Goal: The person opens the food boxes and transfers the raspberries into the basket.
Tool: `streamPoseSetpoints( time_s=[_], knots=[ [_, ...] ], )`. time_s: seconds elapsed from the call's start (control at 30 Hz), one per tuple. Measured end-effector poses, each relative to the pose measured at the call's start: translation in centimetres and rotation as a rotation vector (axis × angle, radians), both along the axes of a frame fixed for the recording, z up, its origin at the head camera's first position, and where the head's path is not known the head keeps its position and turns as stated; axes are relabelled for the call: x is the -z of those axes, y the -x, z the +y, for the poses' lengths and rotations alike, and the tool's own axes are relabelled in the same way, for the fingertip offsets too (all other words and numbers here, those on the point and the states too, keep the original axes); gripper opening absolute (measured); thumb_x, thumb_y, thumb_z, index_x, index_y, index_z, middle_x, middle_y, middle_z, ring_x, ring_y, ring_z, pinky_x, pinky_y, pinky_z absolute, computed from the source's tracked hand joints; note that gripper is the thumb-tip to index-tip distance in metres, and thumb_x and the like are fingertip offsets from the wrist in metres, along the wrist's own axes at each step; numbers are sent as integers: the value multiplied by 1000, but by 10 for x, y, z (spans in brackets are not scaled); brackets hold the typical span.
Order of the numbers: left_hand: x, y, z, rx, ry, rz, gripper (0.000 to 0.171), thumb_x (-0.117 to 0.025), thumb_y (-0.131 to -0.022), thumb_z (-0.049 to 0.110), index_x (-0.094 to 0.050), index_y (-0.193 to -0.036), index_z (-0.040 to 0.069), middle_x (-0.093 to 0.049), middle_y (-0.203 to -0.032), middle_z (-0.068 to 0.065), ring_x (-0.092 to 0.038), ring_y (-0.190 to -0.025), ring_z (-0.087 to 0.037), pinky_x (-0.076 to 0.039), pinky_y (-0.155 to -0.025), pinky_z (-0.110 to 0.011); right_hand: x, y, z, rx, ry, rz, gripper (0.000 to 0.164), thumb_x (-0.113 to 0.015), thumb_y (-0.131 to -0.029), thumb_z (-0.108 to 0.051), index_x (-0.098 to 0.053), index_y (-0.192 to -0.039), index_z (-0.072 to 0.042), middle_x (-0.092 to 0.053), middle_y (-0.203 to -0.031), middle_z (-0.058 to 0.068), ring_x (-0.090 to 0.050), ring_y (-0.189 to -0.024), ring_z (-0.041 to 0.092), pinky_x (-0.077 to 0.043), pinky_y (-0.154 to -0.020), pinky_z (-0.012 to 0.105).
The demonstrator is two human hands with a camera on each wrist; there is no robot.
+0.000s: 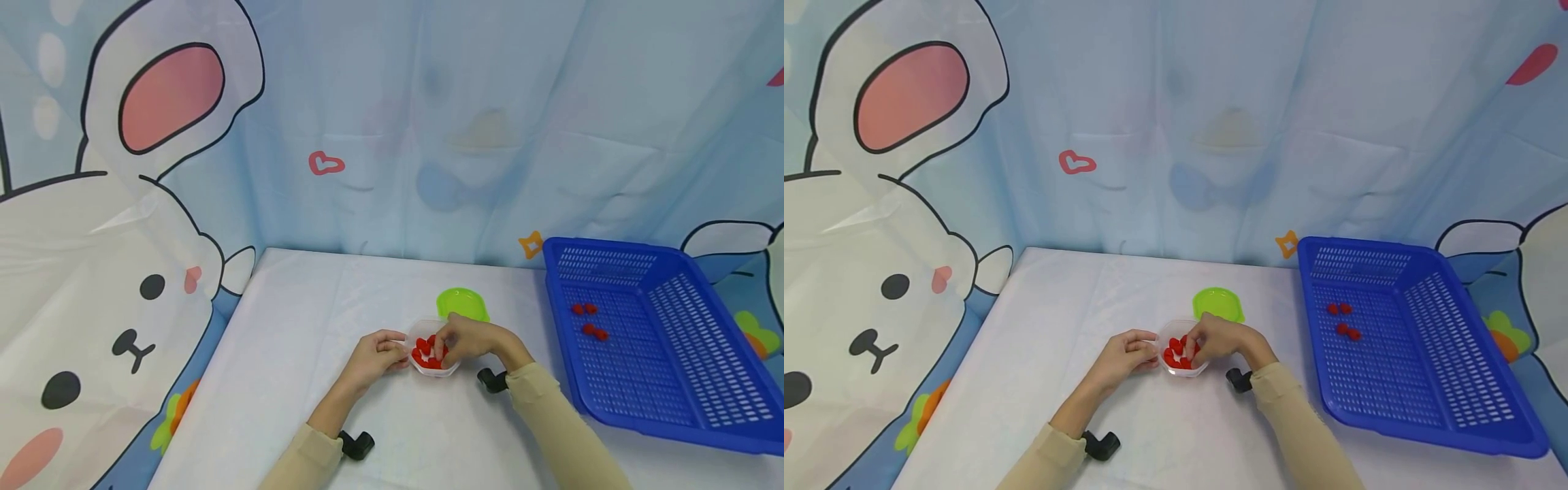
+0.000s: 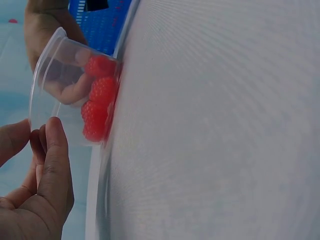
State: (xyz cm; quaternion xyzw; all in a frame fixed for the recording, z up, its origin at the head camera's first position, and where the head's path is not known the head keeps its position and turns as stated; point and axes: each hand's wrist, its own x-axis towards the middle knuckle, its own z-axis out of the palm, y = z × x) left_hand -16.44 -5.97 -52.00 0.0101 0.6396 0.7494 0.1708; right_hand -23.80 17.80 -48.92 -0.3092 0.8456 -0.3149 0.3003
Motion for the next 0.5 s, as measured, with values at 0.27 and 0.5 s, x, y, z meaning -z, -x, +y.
streamPoseSetpoints(
  time_s=[0.27, 0.5],
  knots=[
    [-2, -1, 0, -2, 0, 4, 35, -67, -94, 0, -57, -126, -11, -69, -92, -11, -71, -86, -23, -59, -85, -40, 2, -2, 3, 15, 41, 6, 12, -80, -76, -8, -72, -74, -18, -50, -95, 7, -40, -97, 29, -40, -72, 37],
    [-2, -1, 1, -1, 12, 3, 34, -67, -94, 0, -58, -125, -10, -69, -93, -11, -71, -86, -23, -59, -86, -42, 7, -4, 8, 80, 76, -4, 7, -78, -79, -14, -74, -81, -19, -49, -99, 6, -39, -100, 28, -41, -75, 38]
  ],
)
